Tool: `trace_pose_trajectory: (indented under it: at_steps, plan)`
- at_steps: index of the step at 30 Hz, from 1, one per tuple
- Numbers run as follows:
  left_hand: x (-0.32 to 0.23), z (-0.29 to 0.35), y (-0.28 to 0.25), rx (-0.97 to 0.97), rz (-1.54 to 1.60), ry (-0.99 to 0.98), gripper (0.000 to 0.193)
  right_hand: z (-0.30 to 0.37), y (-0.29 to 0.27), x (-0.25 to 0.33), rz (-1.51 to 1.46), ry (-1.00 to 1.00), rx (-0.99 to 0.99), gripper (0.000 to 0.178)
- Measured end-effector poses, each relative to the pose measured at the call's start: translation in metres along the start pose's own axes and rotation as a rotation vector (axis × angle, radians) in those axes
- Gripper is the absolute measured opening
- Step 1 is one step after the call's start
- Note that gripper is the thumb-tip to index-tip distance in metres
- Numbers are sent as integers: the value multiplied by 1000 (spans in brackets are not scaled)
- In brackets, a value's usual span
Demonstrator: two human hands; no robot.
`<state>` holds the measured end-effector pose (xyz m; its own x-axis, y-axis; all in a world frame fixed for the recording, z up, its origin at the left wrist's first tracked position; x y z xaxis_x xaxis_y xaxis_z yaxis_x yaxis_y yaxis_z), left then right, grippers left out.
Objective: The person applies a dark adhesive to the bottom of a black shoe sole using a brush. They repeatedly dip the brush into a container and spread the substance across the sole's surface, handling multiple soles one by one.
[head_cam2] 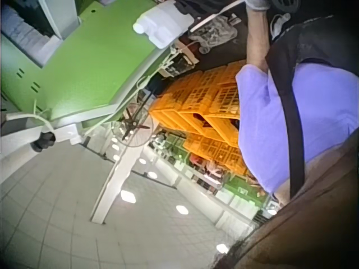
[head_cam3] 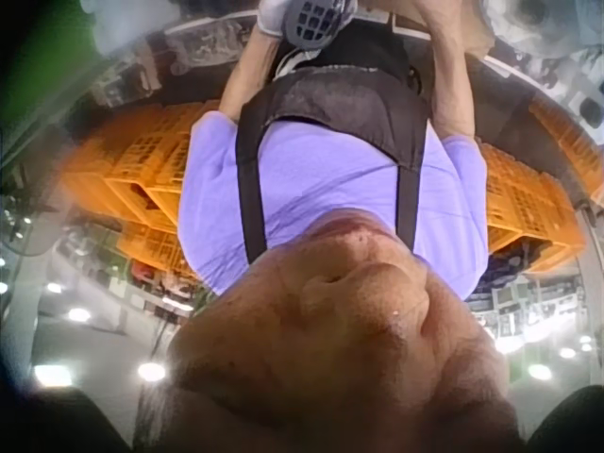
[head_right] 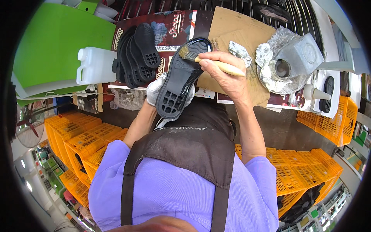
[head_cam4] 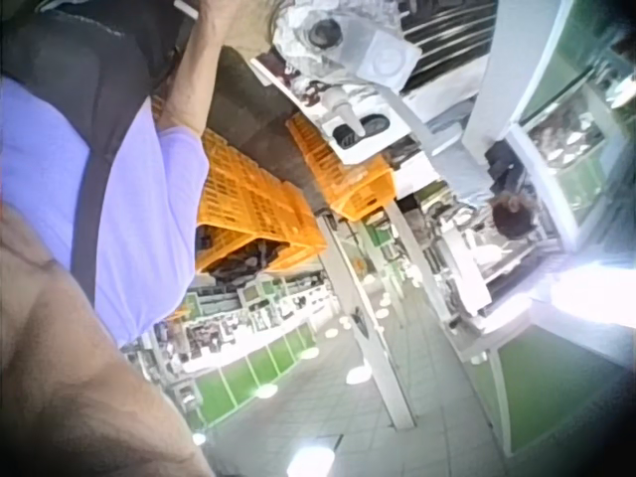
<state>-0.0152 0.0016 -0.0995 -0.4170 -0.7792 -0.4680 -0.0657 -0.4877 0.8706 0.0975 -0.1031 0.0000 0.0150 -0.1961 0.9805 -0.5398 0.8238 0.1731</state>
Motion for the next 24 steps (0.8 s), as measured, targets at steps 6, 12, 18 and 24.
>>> trace_pose_trajectory:
  at_steps: [6,12,18,24]
  plan:
    - [-9,-3,9,35,53,87,52,4,14,2,36,-13,80,16]
    - [-12,-7,4,-103,155,81,52,12,29,7,30,56,141,18]
    - [-19,-11,0,-150,142,138,53,18,38,8,60,-61,152,19]
    - [-29,-16,2,-71,219,239,55,22,45,12,116,-67,155,18]
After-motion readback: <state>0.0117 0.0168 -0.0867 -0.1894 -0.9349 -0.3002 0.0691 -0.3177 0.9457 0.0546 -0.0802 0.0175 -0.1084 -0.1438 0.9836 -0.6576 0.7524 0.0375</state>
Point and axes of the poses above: each hand's wrist, its own z-axis away from the middle knuckle, its own y-axis out of the palm, x = y × z, the point moved 9 cm from there along -z, towards the middle knuckle, and after that the axes turned 12 degrees about -z, right-handed, at the moved point
